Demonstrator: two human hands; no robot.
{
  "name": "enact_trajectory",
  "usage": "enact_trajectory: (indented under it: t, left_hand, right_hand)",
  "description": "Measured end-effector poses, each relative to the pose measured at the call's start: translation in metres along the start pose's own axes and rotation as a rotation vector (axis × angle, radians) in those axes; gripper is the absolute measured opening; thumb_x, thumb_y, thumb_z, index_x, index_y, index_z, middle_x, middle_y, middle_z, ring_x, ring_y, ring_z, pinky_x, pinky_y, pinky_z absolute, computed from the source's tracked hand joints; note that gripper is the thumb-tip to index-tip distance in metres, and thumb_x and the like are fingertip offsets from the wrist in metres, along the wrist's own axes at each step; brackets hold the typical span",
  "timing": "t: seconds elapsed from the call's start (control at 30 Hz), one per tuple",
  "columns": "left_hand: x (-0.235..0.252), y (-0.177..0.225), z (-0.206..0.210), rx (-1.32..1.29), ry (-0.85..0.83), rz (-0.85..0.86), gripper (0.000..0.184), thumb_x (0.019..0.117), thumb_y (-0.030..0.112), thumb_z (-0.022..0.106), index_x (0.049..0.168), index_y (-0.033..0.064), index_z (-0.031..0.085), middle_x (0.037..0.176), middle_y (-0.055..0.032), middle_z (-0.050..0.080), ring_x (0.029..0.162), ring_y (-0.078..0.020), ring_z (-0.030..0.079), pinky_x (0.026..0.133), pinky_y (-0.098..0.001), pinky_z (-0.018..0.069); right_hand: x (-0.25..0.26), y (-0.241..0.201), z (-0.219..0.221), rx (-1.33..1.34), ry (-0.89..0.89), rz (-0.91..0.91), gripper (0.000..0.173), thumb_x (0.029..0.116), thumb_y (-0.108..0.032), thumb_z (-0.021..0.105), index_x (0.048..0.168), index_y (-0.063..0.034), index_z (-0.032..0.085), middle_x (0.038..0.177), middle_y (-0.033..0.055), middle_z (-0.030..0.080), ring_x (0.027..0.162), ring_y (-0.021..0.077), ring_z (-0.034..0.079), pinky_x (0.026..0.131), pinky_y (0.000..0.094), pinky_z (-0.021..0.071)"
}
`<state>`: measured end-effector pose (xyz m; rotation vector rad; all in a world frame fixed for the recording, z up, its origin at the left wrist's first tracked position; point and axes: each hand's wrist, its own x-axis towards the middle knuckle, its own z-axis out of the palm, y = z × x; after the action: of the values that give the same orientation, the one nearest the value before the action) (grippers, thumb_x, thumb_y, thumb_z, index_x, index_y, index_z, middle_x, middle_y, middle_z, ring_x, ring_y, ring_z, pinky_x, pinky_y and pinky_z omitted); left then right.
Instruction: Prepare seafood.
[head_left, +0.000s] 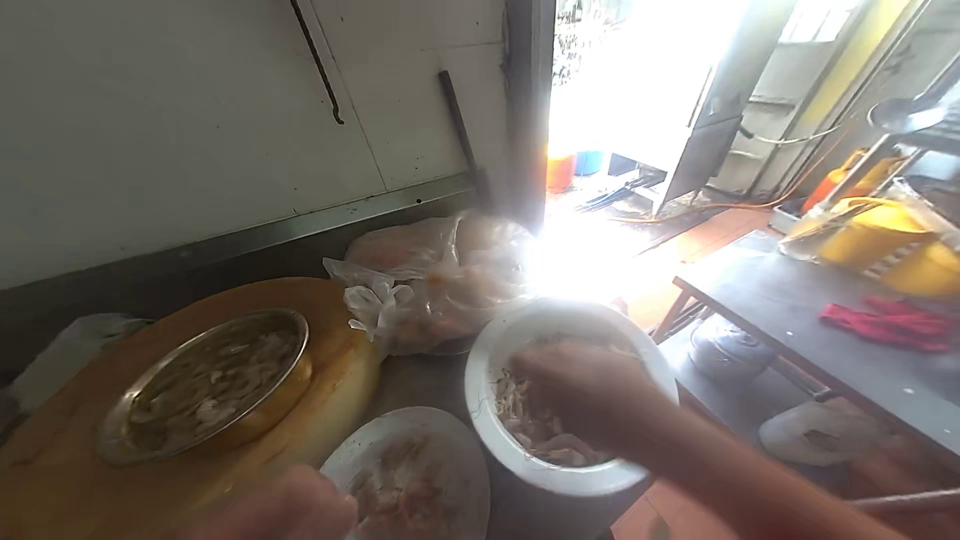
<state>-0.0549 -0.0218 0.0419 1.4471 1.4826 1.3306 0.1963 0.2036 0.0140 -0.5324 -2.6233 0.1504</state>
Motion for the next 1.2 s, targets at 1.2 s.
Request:
enact_trajectory:
  t: [1.2]
  left_hand:
    - [0.011,-0.094,-0.018,-0.188,0.136,-0.076,0.025,0.1014,0.024,0.066,0.115,0.0064,0.076,0.104,-0.0053,0.075,0.08,-0.0142,0.071,0.073,-0.0297,0.0621]
  right_hand:
    - [0.083,-0.084,0.088,0.863,-0.117,-0.045,0.005,0.0892,-0.02,0.078,0.092,-0.0161,0.076,0.092,-0.0047,0.072,0.083,0.0071,0.07,0.068,0.0263,0.0625]
